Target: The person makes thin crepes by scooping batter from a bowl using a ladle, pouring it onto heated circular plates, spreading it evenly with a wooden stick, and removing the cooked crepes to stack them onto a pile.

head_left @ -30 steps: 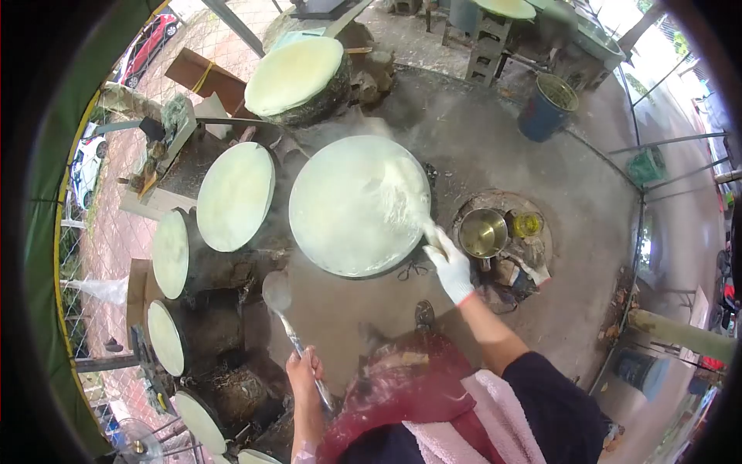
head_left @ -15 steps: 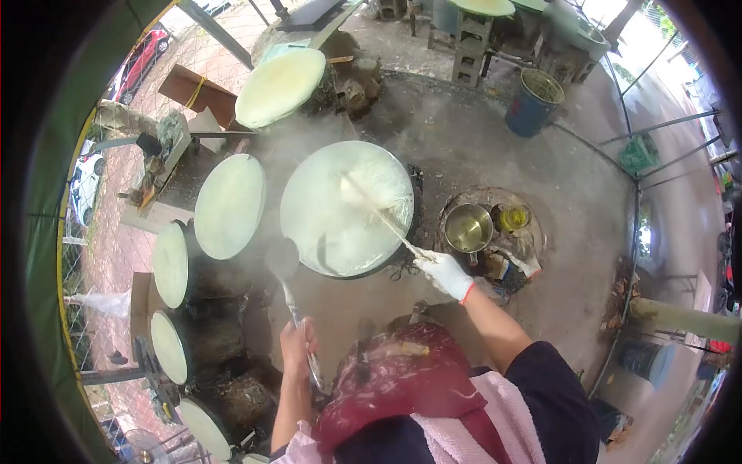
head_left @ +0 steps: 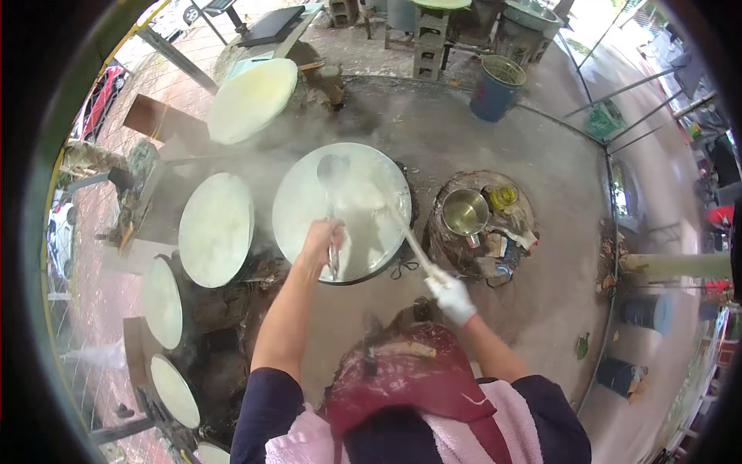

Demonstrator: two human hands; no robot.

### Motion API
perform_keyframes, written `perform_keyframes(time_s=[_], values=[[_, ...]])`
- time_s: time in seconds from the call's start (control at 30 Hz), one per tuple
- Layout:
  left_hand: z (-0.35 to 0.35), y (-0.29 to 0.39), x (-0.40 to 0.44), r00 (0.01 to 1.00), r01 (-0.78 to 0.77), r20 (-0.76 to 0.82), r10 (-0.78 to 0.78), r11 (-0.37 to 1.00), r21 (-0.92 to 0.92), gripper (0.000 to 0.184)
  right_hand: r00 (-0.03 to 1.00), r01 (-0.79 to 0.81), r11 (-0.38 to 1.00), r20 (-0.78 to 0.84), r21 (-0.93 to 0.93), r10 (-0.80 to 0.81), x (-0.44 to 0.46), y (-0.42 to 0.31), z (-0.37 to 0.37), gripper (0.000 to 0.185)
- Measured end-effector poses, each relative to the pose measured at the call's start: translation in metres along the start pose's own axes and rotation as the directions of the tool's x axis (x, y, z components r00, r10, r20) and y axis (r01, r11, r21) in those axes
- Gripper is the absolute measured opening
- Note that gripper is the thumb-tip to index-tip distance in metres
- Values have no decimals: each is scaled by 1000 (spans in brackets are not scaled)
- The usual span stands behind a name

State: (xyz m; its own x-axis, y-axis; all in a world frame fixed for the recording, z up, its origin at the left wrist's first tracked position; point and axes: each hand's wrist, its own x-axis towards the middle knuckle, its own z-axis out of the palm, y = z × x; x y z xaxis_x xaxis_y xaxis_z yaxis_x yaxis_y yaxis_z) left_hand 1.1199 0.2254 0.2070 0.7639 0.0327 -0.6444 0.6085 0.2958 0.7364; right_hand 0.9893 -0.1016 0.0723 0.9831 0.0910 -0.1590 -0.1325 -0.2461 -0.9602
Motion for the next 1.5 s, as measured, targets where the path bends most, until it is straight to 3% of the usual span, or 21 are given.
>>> perform_keyframes(time_s=[0.03,0.07,0.1,0.13,0.2,0.27,0.3,0.43,0.53,0.6,0.67,0.73,0.77,0.87,0.93,1.03,1.17,1.23,1.27,1.33,1.5], values=[[2,-8,-9,999,46,17,-45,998,-32,9,964,-254,933,139,254,225,-11,-5,20,44],[4,-16,-20,996,90,33,-88,994,-64,9,865,-497,744,326,447,382,-18,-23,44,40],[8,-25,-32,992,123,10,-123,985,-124,9,776,-630,607,373,484,508,-20,-88,55,27],[12,-33,-45,988,150,-12,-155,971,-184,9,742,-670,585,441,457,505,-17,-104,59,29],[16,-37,-68,980,190,19,-196,919,-344,9,741,-672,612,391,417,546,-6,-132,53,32],[17,-39,-78,976,209,49,-211,859,-468,9,875,-485,788,224,379,430,3,-110,47,35],[15,-44,-77,973,229,100,-207,829,-511,8,853,-522,762,225,383,471,0,-105,50,35],[23,-61,-55,968,249,158,-194,679,-691,6,732,-673,631,468,386,495,-8,-110,68,35],[-9,-50,-89,974,87,197,112,619,-780,19,736,-638,712,503,294,452,8,-143,29,38],[-33,-55,-135,922,-90,139,362,548,-832,22,856,-493,800,356,342,375,20,-156,-2,42],[-32,-63,-173,892,226,345,293,371,-900,24,841,-536,785,275,309,466,42,-116,-12,42],[-21,-60,-185,893,126,307,329,472,-872,30,852,-372,927,381,-37,358,46,-109,-15,44],[-19,-55,-192,895,69,284,343,524,-849,33,792,-347,934,506,-87,342,46,-101,-16,40],[-6,-31,-225,937,51,150,316,301,-952,30,648,-551,829,674,92,355,50,-126,-47,39],[-13,-49,-246,938,31,143,315,335,-942,29,574,-710,616,788,343,222,56,-170,-82,45],[-10,-64,-291,972,-143,-58,228,375,-916,28,688,-653,636,673,412,271,42,-252,-101,51],[-18,-103,-356,944,-313,-260,203,300,-901,28,719,-592,732,632,338,289,35,-249,-91,48],[-24,-139,-384,908,-370,-304,289,209,-905,27,705,-578,758,654,303,276,31,-245,-73,46],[40,-113,-334,883,-439,-385,269,181,-880,27,681,-580,770,677,266,279,76,-241,-93,45],[0,-200,-417,838,-522,-469,277,157,-839,26,667,-548,799,705,246,241,20,-228,-61,43],[-26,-288,-498,702,-698,-640,312,124,-706,22,546,-538,832,808,134,222,-52,-241,17,39]])
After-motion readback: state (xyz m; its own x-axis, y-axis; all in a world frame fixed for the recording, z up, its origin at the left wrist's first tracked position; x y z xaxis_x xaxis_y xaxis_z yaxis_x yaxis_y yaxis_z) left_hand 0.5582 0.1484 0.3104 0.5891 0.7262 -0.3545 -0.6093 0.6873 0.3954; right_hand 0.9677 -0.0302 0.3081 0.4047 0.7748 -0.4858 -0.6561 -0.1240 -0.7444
